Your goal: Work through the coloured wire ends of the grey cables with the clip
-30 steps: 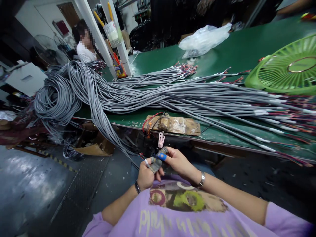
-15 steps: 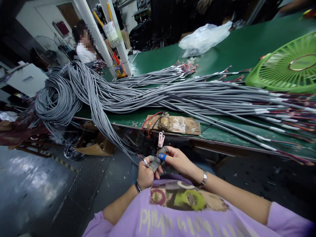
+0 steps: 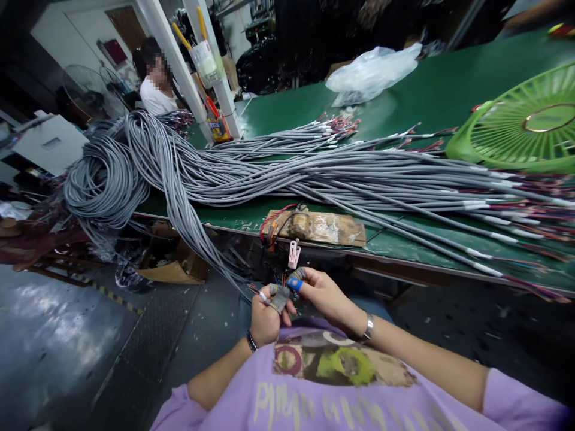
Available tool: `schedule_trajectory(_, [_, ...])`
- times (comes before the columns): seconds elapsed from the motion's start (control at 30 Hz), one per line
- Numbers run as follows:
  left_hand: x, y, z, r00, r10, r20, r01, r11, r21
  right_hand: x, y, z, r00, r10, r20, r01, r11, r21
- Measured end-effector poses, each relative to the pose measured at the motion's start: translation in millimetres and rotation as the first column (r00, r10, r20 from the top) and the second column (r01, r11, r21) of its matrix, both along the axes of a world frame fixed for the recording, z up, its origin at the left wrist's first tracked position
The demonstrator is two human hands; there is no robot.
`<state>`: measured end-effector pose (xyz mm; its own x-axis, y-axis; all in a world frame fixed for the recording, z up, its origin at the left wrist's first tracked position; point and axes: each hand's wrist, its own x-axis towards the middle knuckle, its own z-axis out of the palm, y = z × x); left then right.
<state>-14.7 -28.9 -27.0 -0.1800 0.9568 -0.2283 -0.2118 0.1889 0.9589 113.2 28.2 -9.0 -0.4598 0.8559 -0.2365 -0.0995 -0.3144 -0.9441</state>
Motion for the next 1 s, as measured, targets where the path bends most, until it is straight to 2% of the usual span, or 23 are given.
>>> schedule_trajectory(0.1, [-1.7,0.8,3.2,0.999,0.033,0.039,-0.033,0.999,-0.006,1.6,-0.7,0.4,1.000,0.016,-0.019,-0.017,1.000,-0.022])
schedule_trajectory(0.17, [-4.5,1.5,7.3,0.997,0.037,0.071,-0.036,0.999,-0.018,5.0,1.3,-0.9,0.996,0.025,-0.090,-0.031,0.997,-0.065])
schedule_trajectory(0.27, [-8.8,3.5,15.1,0.991,-0.009,0.133,0.014,0.999,-0.036,11.2,10.5,-6.5,0.973,-0.045,-0.225,0.002,0.982,-0.187])
schedule_trajectory(0.33, [-10.1,5.9,20.1,0.985,-0.042,0.170,0.051,0.998,-0.049,13.3,19.9,-9.9,0.962,-0.103,-0.255,0.029,0.960,-0.280])
schedule_trajectory(0.43, [-9.0,11.6,25.1,0.970,-0.111,0.218,0.127,0.990,-0.059,11.4,32.6,-8.5,0.959,-0.038,-0.281,-0.067,0.933,-0.354])
schedule_trajectory(0.5, [-7.4,16.2,25.5,0.950,-0.182,0.254,0.201,0.978,-0.052,8.2,36.8,-3.9,0.954,0.046,-0.295,-0.136,0.946,-0.293])
schedule_trajectory(0.53, [-6.9,18.6,24.9,0.938,-0.213,0.273,0.234,0.971,-0.046,6.7,37.5,-1.5,0.960,0.062,-0.274,-0.129,0.964,-0.232])
schedule_trajectory(0.6, [-6.3,22.9,22.6,0.919,-0.245,0.309,0.267,0.963,-0.031,4.2,37.1,1.9,0.985,0.007,-0.171,-0.020,0.997,-0.076])
schedule_trajectory(0.67, [-6.3,26.3,20.1,0.904,-0.254,0.344,0.280,0.960,-0.027,2.0,36.1,3.1,0.992,-0.104,-0.069,0.109,0.992,0.069])
schedule_trajectory(0.73, [-6.2,28.6,18.6,0.893,-0.249,0.373,0.284,0.958,-0.040,-1.0,35.8,2.9,0.988,-0.142,-0.067,0.148,0.984,0.099])
schedule_trajectory(0.83, [-5.1,30.4,18.2,0.882,-0.244,0.403,0.295,0.953,-0.070,-7.3,37.2,2.4,0.967,-0.124,-0.221,0.108,0.991,-0.082])
schedule_trajectory(0.9, [-4.1,30.8,18.1,0.876,-0.248,0.414,0.306,0.949,-0.079,-11.3,38.4,2.4,0.939,-0.161,-0.305,0.097,0.972,-0.215])
schedule_trajectory(1.0, [-3.1,31.2,16.2,0.875,-0.252,0.415,0.314,0.945,-0.090,-14.6,39.7,2.3,0.910,-0.212,-0.356,0.102,0.948,-0.303])
